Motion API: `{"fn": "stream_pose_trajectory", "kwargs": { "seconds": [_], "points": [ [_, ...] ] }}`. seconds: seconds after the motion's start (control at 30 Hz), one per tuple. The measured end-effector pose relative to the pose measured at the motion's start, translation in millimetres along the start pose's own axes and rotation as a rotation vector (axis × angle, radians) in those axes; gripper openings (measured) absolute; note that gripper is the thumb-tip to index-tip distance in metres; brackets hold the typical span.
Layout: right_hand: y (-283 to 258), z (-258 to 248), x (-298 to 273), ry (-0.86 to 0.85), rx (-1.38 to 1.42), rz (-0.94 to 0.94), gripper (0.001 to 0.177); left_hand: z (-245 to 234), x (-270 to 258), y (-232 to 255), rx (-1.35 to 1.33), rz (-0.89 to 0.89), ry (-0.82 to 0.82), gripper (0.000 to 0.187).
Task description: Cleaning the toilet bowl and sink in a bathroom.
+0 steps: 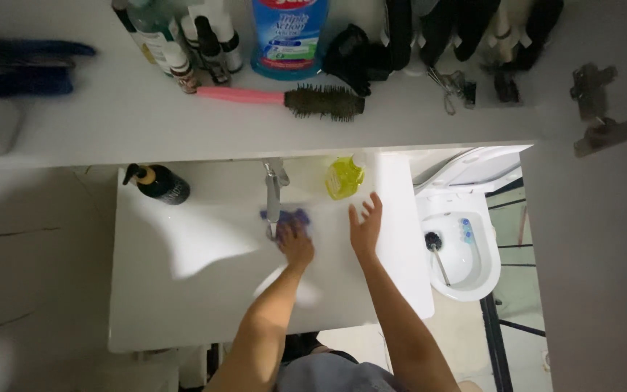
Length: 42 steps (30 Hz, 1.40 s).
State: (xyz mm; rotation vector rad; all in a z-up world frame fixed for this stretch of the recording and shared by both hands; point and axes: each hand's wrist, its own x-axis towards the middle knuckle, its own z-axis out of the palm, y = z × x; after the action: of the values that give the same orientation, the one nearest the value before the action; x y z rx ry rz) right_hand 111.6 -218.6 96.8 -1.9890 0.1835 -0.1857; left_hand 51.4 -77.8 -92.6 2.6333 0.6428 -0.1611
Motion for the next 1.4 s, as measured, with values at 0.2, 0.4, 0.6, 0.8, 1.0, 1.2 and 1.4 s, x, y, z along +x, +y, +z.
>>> {"fn": "stream_pose_trajectory", "kwargs": {
  "seconds": [0.2, 0.4, 0.6, 0.8, 1.0, 1.2, 1.4],
  "points": [
    [31.2, -5.7, -56.4, 0.059, -0.003, 0.172, 0.045, 7.7, -43.4, 16.6, -0.128, 0.554, -0.270, 0.070],
    [100.6, 85.6, -67.6, -0.394, 0.221, 0.253, 0.031, -74.5, -99.7, -30.5, -0.224, 0.497, -0.558, 0.046],
    [85.0, 205.1, -62.3, -0.675, 0.683, 0.706, 0.032, -123.3, -107.9, -177.5, 0.107, 0.255, -0.174, 0.021],
    [44.1, 243.8, -52.5, -0.690, 0.776, 0.873, 0.041, -210.4, -87.5, -237.5, 0.344, 0.267, 0.246, 0.049],
    [32.6, 205.0, -46.1, -0.743, 0.444, 0.553, 0.028, -129.8, 18.2, -221.4, 0.589, 0.162, -0.126, 0.060],
    [93.0, 182.3, -45.2, -0.627, 0.312, 0.538, 0.030, -76.8, 35.7, -141.2, 0.239, 0.073, -0.209, 0.044],
    [54.1, 135.9, -55.2, -0.505, 0.149, 0.337, 0.042, -45.6, 34.5, -84.8, -0.106, 0.243, -0.254, 0.022]
  ]
}}
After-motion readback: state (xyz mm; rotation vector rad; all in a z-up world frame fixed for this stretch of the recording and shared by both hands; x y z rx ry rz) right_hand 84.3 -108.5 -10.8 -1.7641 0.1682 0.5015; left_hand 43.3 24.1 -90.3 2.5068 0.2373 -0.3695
